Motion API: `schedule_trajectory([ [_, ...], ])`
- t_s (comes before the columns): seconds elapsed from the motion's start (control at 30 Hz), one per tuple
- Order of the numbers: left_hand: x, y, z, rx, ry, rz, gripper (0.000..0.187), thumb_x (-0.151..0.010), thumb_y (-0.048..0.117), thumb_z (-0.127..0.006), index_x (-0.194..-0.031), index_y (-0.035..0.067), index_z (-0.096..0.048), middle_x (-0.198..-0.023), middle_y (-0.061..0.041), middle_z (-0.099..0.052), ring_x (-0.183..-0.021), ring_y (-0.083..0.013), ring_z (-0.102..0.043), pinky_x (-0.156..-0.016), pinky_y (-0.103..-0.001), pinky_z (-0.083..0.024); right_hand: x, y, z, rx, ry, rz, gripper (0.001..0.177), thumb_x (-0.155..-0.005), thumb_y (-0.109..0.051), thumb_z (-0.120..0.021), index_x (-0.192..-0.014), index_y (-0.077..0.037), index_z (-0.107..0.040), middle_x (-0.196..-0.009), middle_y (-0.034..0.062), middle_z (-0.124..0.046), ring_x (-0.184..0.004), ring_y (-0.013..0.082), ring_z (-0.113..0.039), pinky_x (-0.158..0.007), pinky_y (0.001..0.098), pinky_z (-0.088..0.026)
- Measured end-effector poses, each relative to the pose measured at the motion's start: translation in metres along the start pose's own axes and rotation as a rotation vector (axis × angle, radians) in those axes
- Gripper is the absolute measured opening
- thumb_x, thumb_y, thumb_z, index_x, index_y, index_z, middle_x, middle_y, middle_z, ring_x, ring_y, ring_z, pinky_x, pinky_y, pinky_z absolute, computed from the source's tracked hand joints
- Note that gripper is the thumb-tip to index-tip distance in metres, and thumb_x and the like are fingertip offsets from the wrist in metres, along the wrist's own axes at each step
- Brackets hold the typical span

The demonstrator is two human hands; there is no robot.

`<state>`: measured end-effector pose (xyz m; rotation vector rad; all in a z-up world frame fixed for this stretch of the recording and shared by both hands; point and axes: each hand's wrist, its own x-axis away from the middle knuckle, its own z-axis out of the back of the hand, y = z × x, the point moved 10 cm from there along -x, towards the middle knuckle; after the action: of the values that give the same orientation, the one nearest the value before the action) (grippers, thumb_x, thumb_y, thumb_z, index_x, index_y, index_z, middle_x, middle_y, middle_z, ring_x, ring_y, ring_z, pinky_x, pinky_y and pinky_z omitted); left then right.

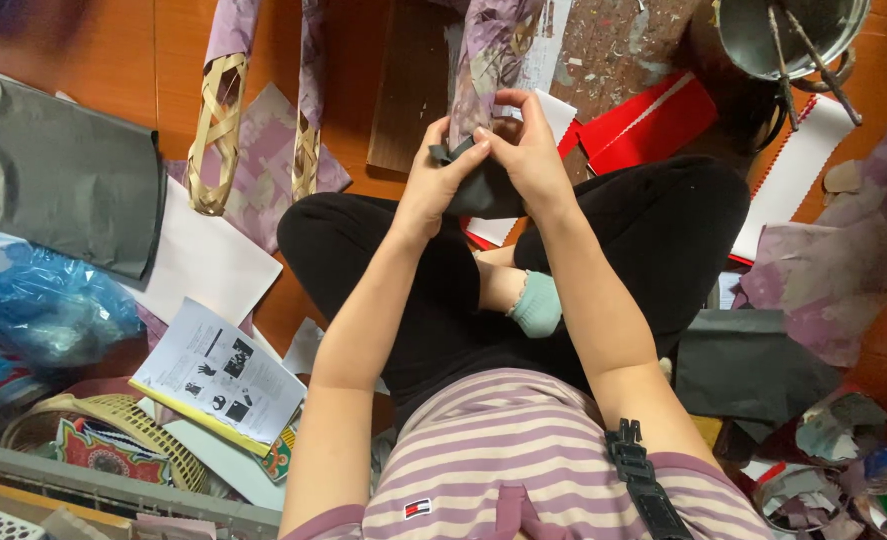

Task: Crafting a paper-mache giraffe by cutting and wrapping paper strips and tape around its legs

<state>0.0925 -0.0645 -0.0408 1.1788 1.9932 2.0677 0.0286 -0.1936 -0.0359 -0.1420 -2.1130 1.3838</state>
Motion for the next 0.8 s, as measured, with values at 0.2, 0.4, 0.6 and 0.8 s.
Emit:
schedule_trajectory([
  [0.2,-0.001,0.01,-0.008,-0.056,-0.06,-0.049,0.081,-0.081,0.05,-0.087,-0.145,0.009,-0.06,-0.137,-0.008,-0.071,-0.125,-0.0146,-0.065,-0.11,-0.029,-0.051,-0.008,0.005,0.005,0.054,-0.021,-0.071,0.046,-0.095,-0.013,-0.08,-0.131,-0.02,-0.052,-0.098,0.0021,-0.071,-0.088,0.0111,-0.07,-0.083,0.0241,-0.057],
  [0.4,0.005,0.022,0.004,-0.28,0.108,-0.211,0.105,-0.088,0.055,-0.085,-0.168,0.018,-0.028,-0.176,-0.01,-0.039,-0.138,-0.0283,-0.063,-0.124,-0.036,-0.04,-0.006,-0.001,0.007,0.151,0.003,-0.078,0.045,-0.094,-0.017,-0.081,-0.13,-0.02,-0.054,-0.097,-0.0003,-0.06,-0.086,0.0084,-0.062,-0.081,0.0213,-0.051],
  [0.6,-0.013,0.022,-0.011,-0.091,-0.14,-0.06,0.119,-0.077,0.052,-0.093,-0.168,0.01,-0.028,-0.169,-0.013,-0.045,-0.149,-0.0216,-0.052,-0.123,-0.035,-0.045,-0.01,0.001,0.005,0.163,-0.022,-0.132,0.039,-0.097,-0.01,-0.077,-0.126,-0.021,-0.053,-0.098,0.0015,-0.07,-0.087,0.01,-0.067,-0.082,0.023,-0.054],
  [0.8,-0.008,0.031,-0.019,-0.067,-0.163,-0.075,0.122,-0.069,0.041,-0.1,-0.166,0.012,-0.033,-0.163,-0.014,-0.053,-0.145,-0.021,-0.057,-0.121,-0.035,-0.048,-0.001,-0.009,0.011,0.008,-0.172,-0.092,0.043,-0.103,-0.034,-0.072,-0.139,-0.014,-0.057,-0.118,0.0087,-0.071,-0.102,0.0147,-0.069,-0.086,0.0257,-0.059],
])
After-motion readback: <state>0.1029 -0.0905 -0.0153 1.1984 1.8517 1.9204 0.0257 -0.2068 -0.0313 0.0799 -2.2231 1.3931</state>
